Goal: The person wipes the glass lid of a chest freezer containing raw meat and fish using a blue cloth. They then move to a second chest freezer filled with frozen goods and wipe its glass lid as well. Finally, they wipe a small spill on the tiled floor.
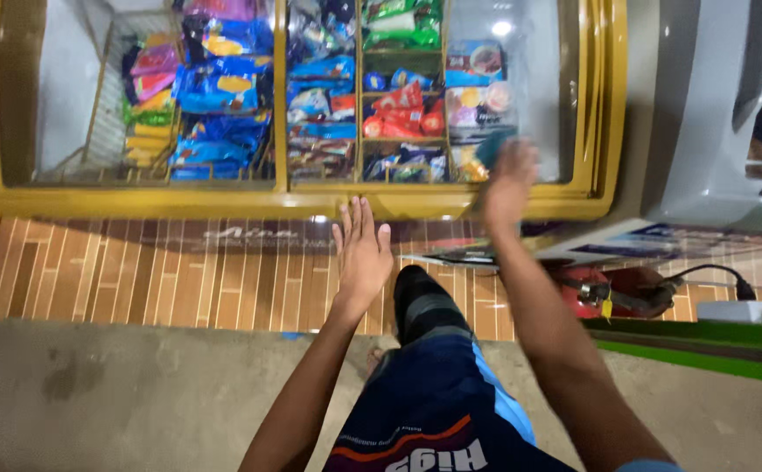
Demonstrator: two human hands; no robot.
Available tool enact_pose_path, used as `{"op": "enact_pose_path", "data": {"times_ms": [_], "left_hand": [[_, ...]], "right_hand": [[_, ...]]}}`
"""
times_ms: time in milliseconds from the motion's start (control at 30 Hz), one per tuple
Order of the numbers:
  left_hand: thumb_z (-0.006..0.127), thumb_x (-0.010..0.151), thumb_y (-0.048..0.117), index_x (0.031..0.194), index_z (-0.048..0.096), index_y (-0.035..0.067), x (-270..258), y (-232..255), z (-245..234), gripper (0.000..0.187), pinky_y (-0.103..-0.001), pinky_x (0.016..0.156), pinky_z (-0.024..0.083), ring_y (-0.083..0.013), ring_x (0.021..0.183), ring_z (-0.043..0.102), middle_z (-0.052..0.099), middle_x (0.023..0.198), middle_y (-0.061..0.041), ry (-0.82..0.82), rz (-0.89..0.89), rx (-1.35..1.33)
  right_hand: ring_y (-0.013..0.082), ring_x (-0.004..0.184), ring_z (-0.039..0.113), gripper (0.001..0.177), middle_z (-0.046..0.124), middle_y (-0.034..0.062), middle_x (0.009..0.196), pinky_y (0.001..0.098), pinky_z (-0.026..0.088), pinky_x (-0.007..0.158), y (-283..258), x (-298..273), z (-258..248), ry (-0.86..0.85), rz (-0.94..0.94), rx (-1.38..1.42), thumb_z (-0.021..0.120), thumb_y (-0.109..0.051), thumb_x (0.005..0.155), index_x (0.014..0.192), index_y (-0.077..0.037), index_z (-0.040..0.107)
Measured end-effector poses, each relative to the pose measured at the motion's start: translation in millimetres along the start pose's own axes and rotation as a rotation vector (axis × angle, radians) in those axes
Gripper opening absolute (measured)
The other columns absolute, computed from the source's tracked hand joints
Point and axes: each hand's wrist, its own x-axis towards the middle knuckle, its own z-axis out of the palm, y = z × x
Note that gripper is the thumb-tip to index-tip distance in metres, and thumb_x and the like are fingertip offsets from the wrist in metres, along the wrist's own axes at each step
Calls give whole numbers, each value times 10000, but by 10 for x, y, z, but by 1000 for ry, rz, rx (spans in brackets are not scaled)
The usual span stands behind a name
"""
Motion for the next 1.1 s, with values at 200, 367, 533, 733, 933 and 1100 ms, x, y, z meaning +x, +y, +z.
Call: {"op": "enact_pose_path", "data": {"times_ms": [200, 367, 533, 733, 933, 1100], "left_hand": [[408, 1078, 313, 1587, 267, -41, 633, 94, 153, 635, -538, 1271, 88, -403, 1585, 129, 231, 1690, -220, 24, 80, -14], [406, 1081, 322, 1599, 233, -39, 1194, 148, 197, 654, -543, 1257, 88, -415, 1574, 127, 210, 1691, -229, 40, 79, 27], [411, 1078, 340, 1609, 247, -17, 1448, 188, 142, 660, -545, 1255, 100, -411, 1566, 145, 230, 1686, -211, 30, 51, 41], [400, 1097, 342, 1608, 296, -2, 1700, 230, 117, 625, -552, 1273, 123, -390, 1580, 177, 271, 1675, -197, 76, 97, 98], [419, 1082, 344, 1599, 304, 5, 1870, 307, 115, 629, -558, 1254, 145, -383, 1574, 187, 271, 1683, -192, 52, 103, 145], [421, 1071, 353, 1604, 291, 5, 2037, 361, 16, 649, -558, 1251, 129, -366, 1573, 163, 235, 1689, -177, 10, 69, 120]], "right_hand": [[352, 1596, 192, 640, 210, 169, 1721, 486, 133, 1304, -967, 154, 319, -117, -156, 270, 469, -49, 1035, 1650, -107, 302], [380, 1575, 227, 644, 289, 188, 1690, 483, 178, 1283, -1056, 451, 5, -218, -290, 298, 485, -60, 969, 1598, -116, 362], [321, 1399, 426, 505, 461, 184, 1583, 469, 343, 1197, -233, 939, -457, -340, 232, 87, 361, -141, 1112, 1611, -133, 439], [469, 1525, 352, 531, 358, 257, 1678, 556, 308, 1225, 425, 1145, -416, 177, 44, -70, 349, -194, 1107, 1619, -57, 385], [419, 1614, 180, 578, 197, 246, 1745, 512, 44, 1304, -744, 876, 320, -124, -129, 598, 217, -188, 1115, 1660, 5, 201], [457, 1520, 187, 658, 299, 286, 1614, 507, 147, 1234, -1492, 556, 263, -401, -348, 581, 483, -236, 977, 1539, 64, 317]]}}
